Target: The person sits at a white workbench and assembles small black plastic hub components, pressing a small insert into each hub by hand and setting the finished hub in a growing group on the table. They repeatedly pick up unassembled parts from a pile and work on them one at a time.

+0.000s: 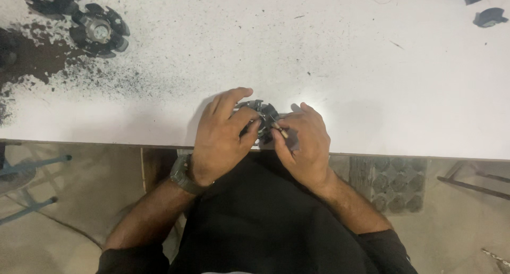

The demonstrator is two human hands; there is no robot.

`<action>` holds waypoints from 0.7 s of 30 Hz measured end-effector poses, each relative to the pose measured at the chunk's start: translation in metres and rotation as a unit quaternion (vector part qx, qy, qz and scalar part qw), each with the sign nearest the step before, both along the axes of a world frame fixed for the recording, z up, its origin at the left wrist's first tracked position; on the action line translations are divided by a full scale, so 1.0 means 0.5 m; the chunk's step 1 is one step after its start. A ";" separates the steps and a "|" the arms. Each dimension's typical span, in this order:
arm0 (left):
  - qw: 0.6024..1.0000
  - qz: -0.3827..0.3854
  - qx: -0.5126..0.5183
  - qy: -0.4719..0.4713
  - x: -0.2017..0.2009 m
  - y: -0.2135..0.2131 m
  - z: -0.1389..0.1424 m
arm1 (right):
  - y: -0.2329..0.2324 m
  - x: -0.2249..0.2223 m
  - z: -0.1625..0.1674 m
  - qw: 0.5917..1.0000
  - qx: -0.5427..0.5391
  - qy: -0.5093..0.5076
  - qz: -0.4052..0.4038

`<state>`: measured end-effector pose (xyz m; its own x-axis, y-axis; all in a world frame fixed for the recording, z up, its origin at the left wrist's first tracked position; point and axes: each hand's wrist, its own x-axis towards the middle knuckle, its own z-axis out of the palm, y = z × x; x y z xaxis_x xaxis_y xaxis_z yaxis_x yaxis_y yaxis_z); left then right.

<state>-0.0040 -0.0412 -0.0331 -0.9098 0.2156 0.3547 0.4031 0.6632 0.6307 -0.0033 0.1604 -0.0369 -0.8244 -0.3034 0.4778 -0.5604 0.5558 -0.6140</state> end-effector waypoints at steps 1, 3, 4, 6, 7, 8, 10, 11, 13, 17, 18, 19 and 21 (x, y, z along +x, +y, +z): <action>1.000 0.001 0.002 0.005 0.001 -0.001 -0.003 | -0.002 0.001 0.002 1.000 0.013 0.010 0.000; 1.000 0.001 0.013 0.012 0.002 -0.003 -0.007 | -0.005 0.001 0.006 0.999 0.034 0.026 -0.001; 1.000 0.000 0.022 0.013 0.002 -0.003 -0.009 | -0.006 0.001 0.007 0.999 0.042 0.033 -0.002; 0.999 -0.002 0.034 0.021 0.000 -0.003 -0.011 | -0.009 -0.002 0.008 0.998 0.052 0.041 0.001; 0.999 -0.003 0.037 0.027 -0.002 -0.002 -0.012 | -0.011 -0.005 0.007 0.998 0.055 0.042 0.006; 0.999 -0.003 0.039 0.033 -0.003 -0.001 -0.013 | -0.012 -0.008 0.007 0.997 0.058 0.044 0.011; 0.999 -0.008 0.019 0.032 -0.004 0.002 -0.013 | -0.012 -0.010 0.010 0.997 0.062 0.035 0.008; 0.999 -0.011 0.008 0.031 -0.004 0.004 -0.013 | -0.012 -0.011 0.011 0.998 0.063 0.030 0.007; 0.999 -0.014 0.015 0.026 -0.004 0.012 -0.014 | -0.008 -0.017 0.015 0.998 0.057 0.008 0.019; 1.000 0.013 0.022 0.013 -0.007 0.025 -0.018 | -0.003 -0.020 0.021 0.998 0.053 -0.011 0.032; 1.000 0.016 0.024 0.009 -0.009 0.028 -0.020 | -0.003 -0.021 0.021 0.998 0.051 -0.012 0.034; 0.999 0.019 0.025 0.006 -0.012 0.031 -0.023 | -0.003 -0.022 0.021 0.998 0.049 -0.013 0.036; 0.999 0.023 0.024 0.006 -0.012 0.034 -0.027 | -0.003 -0.020 0.021 0.998 0.050 -0.011 0.035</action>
<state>-0.0101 -0.0240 -0.0468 -0.9140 0.1557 0.3747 0.3803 0.6507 0.6572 -0.0135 0.1592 -0.0264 -0.8099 -0.4058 0.4236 -0.5865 0.5751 -0.5703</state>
